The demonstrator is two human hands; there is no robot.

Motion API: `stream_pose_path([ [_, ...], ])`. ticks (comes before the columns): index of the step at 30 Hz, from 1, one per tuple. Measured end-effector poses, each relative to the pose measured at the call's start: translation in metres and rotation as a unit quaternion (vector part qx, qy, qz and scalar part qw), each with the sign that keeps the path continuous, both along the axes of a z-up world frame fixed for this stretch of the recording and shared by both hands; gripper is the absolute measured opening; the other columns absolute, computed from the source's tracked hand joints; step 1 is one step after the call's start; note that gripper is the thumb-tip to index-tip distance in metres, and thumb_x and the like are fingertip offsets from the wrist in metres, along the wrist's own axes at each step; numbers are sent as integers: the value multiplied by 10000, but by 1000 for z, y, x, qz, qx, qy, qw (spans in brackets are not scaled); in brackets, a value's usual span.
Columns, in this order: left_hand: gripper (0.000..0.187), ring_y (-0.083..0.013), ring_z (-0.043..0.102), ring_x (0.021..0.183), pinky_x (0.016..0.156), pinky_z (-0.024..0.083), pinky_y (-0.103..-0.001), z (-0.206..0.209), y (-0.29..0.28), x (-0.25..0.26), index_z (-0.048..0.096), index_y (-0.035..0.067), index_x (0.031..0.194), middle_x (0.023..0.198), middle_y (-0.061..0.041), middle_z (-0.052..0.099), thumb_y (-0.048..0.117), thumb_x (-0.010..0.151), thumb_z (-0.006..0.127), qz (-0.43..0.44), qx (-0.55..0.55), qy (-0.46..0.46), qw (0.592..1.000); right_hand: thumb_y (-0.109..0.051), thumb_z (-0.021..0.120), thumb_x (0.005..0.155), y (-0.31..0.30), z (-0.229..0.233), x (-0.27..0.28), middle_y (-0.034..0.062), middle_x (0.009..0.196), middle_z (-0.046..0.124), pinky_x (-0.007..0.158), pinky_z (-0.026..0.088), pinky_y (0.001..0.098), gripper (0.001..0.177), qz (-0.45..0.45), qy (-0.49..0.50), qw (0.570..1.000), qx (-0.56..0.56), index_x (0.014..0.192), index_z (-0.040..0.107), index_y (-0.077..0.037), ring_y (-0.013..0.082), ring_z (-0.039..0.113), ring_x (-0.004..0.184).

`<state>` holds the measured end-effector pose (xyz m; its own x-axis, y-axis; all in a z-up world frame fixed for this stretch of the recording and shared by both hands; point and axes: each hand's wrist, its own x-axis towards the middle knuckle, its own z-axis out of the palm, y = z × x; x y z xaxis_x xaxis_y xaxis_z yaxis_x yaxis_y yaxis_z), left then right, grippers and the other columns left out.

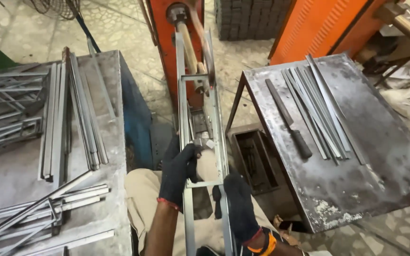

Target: The person picks up rectangular metal frames and straight bars from a work table, aligns and positions the bars against the frames, and holds them in place. Near the end, the person grinds a frame joint, producing sparks, and continues handling the frames and bars.

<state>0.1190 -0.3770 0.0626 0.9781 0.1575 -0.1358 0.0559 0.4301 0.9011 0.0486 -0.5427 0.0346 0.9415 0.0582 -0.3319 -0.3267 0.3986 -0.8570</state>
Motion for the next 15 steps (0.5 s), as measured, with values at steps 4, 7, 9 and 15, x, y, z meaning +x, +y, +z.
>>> stream_pose_path([
  [4, 351, -73, 458, 381, 310, 359, -251, 0, 5, 1, 606, 124, 1284, 725, -36, 651, 145, 935, 593, -9, -30, 1, 1000, -360, 521, 1069, -2, -11, 4, 49, 667, 605, 381, 448, 287, 375, 20, -26, 999, 25, 992, 598, -1, 139, 558, 427],
  [7, 338, -82, 551, 523, 407, 399, -244, -25, 17, 10, 614, 56, 1306, 824, -59, 688, 108, 972, 622, 9, -35, -31, 999, -336, 550, 1079, -2, -15, 24, 50, 746, 625, 507, 446, 283, 357, 40, -77, 996, 5, 1169, 686, -19, 130, 559, 591],
  [9, 280, -107, 568, 571, 435, 399, -252, -31, 27, 5, 599, -14, 1250, 833, -71, 680, 81, 992, 653, 51, -10, -27, 998, -198, 462, 1137, -4, -28, 41, 291, 1174, 675, 915, 531, 455, 300, -43, -563, 669, -483, 1318, 584, 8, 415, 642, 1092],
  [15, 248, -61, 628, 636, 488, 477, -231, -58, 70, -11, 640, 82, 1186, 809, -13, 655, 96, 939, 657, 197, 48, -22, 979, -189, 535, 1019, 55, -13, 92, 209, 964, 719, 791, 530, 463, 282, 245, -287, 835, -400, 1184, 699, -31, 329, 687, 891],
])
